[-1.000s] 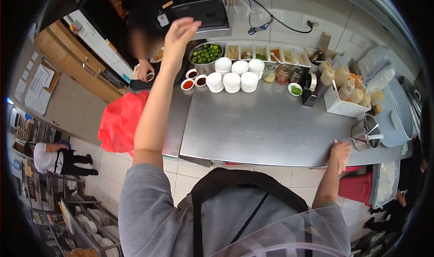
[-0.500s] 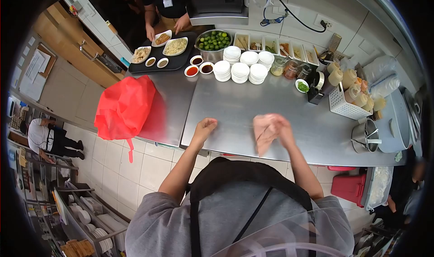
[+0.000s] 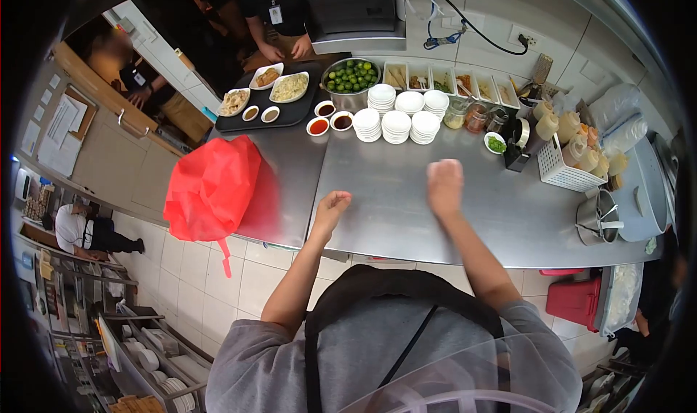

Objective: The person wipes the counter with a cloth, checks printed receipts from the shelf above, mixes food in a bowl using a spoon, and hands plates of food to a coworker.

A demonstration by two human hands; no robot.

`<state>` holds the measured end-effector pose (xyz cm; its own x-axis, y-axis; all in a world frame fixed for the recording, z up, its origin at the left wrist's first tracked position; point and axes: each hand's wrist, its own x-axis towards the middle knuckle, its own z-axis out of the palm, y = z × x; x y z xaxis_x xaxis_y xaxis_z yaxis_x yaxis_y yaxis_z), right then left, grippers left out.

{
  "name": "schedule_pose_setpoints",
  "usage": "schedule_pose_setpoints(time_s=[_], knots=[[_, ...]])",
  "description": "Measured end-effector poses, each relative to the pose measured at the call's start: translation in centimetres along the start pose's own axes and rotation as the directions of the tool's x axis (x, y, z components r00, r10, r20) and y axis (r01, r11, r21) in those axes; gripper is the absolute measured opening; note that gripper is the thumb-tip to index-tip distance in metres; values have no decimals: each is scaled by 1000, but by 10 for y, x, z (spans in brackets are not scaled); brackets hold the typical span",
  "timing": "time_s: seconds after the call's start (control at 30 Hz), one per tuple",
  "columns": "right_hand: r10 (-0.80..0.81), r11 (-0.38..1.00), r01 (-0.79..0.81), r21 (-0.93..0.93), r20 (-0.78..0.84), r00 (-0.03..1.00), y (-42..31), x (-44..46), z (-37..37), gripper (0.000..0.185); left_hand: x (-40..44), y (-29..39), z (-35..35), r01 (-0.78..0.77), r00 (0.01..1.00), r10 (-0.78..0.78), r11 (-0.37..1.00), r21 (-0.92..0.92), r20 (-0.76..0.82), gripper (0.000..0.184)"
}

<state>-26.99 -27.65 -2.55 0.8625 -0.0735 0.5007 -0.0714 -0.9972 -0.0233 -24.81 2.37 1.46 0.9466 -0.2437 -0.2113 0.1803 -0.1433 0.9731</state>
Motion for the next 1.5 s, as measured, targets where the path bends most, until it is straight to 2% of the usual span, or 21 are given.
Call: schedule_pose_setpoints(time_s=[0.03,0.07,0.1,0.13,0.2,0.27,0.33,0.37,0.43,0.5,0.57,0.67,0.7,0.77,0.83,1.0,1.07,1.27,1.33,1.43,1.5], knots=[[-98,992,107,71,-115,989,-35,8,0,12,1,1,1,3,1000,-3,1000,5,-2,16],[-144,967,141,213,2,990,-71,9,-10,20,2,1,3,8,1000,-8,1000,9,-9,15],[-285,907,281,314,-31,958,-100,7,-4,27,4,1,4,-19,1000,19,1000,0,25,16],[-341,784,340,520,-96,935,-129,-9,19,34,7,0,5,-44,997,44,999,-8,56,17],[-401,644,244,725,49,915,-189,-47,52,39,9,3,10,-62,993,63,998,-11,95,17],[-587,472,313,825,29,809,-215,-44,39,39,10,15,19,-56,992,56,998,-4,118,17],[-642,386,306,870,15,767,-219,-35,36,38,21,0,21,-151,979,146,988,24,146,16],[-616,394,281,875,24,787,-213,-24,38,38,26,-6,24,-166,977,158,985,47,145,16],[-703,512,127,849,330,630,-178,28,-22,65,32,-3,22,-176,976,162,980,89,144,16],[-463,785,379,490,59,884,-169,22,31,30,30,5,19,-143,981,123,981,132,150,17],[-371,862,234,449,244,896,-128,48,34,31,35,7,13,-79,987,61,990,118,150,17],[-176,963,173,208,-3,984,-49,34,40,32,55,5,0,-89,990,79,992,87,113,17],[-120,981,133,140,-101,988,-23,24,36,29,60,3,-4,-103,991,96,992,69,95,17],[-26,999,28,46,-45,999,32,2,29,32,71,7,-14,-151,988,151,989,-3,38,15],[92,996,-91,8,-98,991,93,-30,38,35,86,14,-30,-158,987,157,986,-44,-23,13],[383,916,-389,-102,-78,921,154,-69,7,38,148,26,-75,-138,983,124,986,-98,-134,13],[443,873,-460,-161,-136,886,159,-74,11,38,178,36,-88,-175,967,172,985,2,-188,13],[523,821,-528,-218,-83,848,166,-68,14,39,293,52,-112,-241,883,368,887,393,-290,17],[537,811,-541,-224,-86,839,175,-65,19,39,334,58,-116,-224,853,468,727,649,-230,18],[564,788,-555,-266,-50,825,181,-66,22,40,390,61,-112,-143,798,555,553,821,-235,19],[580,773,-560,-300,-26,814,183,-65,23,40,424,60,-106,-114,848,514,417,902,-130,20]])
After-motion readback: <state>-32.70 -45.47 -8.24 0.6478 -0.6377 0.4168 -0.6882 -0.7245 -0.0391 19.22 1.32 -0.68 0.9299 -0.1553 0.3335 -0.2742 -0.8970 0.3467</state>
